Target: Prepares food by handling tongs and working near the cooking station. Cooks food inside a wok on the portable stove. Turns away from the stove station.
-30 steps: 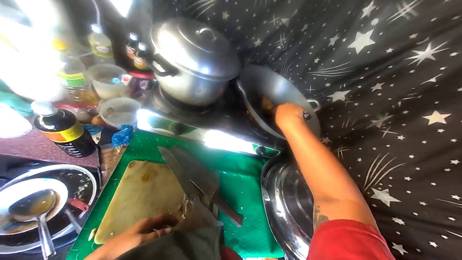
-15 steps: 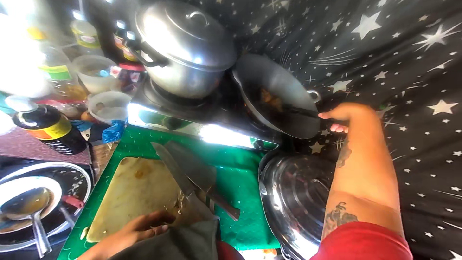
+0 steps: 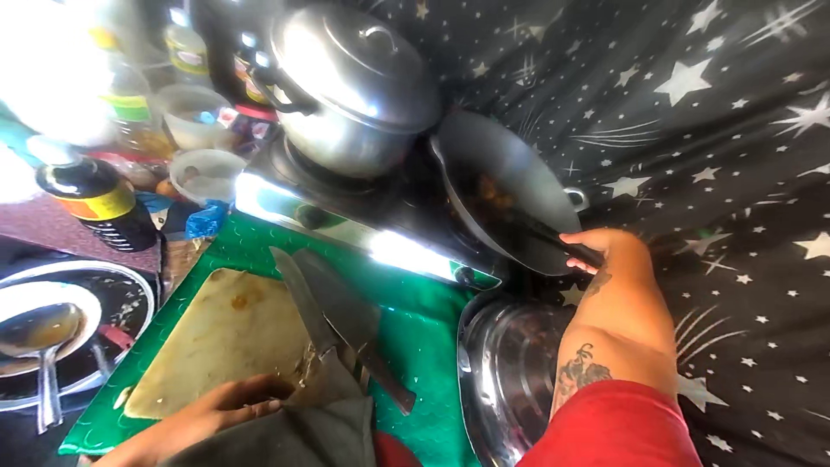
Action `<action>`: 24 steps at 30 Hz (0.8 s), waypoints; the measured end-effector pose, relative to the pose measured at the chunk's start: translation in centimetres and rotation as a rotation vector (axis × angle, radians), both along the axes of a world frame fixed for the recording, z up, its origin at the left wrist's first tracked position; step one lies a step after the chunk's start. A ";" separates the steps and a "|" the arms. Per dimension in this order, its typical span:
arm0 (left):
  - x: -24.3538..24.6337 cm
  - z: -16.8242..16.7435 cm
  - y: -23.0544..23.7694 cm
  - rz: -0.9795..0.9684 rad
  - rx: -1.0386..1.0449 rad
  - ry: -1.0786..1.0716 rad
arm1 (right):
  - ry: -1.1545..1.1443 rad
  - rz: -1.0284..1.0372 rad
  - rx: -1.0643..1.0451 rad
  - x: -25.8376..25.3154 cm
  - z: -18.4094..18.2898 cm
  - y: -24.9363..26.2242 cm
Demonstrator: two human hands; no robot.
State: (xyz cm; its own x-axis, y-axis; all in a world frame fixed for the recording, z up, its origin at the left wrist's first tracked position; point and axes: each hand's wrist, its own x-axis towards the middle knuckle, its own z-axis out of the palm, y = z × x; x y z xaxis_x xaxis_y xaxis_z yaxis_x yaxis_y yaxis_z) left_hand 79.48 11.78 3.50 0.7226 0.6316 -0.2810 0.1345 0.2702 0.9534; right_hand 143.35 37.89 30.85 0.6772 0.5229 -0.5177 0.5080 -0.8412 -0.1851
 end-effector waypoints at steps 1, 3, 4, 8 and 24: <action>0.0 -0.1 -0.1 0.009 0.003 -0.003 | 0.015 -0.004 0.003 0.0 -0.4 0.3; 0.1 0.1 -0.2 0.032 0.010 0.000 | 0.050 0.000 0.013 -0.4 -0.7 0.5; 0.1 0.2 -0.3 0.038 0.012 0.004 | 0.065 0.002 0.019 -0.6 -0.6 0.4; 0.3 1.4 -0.5 0.059 -0.031 0.029 | 0.071 0.026 0.058 -0.2 0.5 0.1; 0.5 2.5 -0.4 0.024 -0.041 0.037 | -0.294 0.241 0.267 -3.5 6.2 -4.1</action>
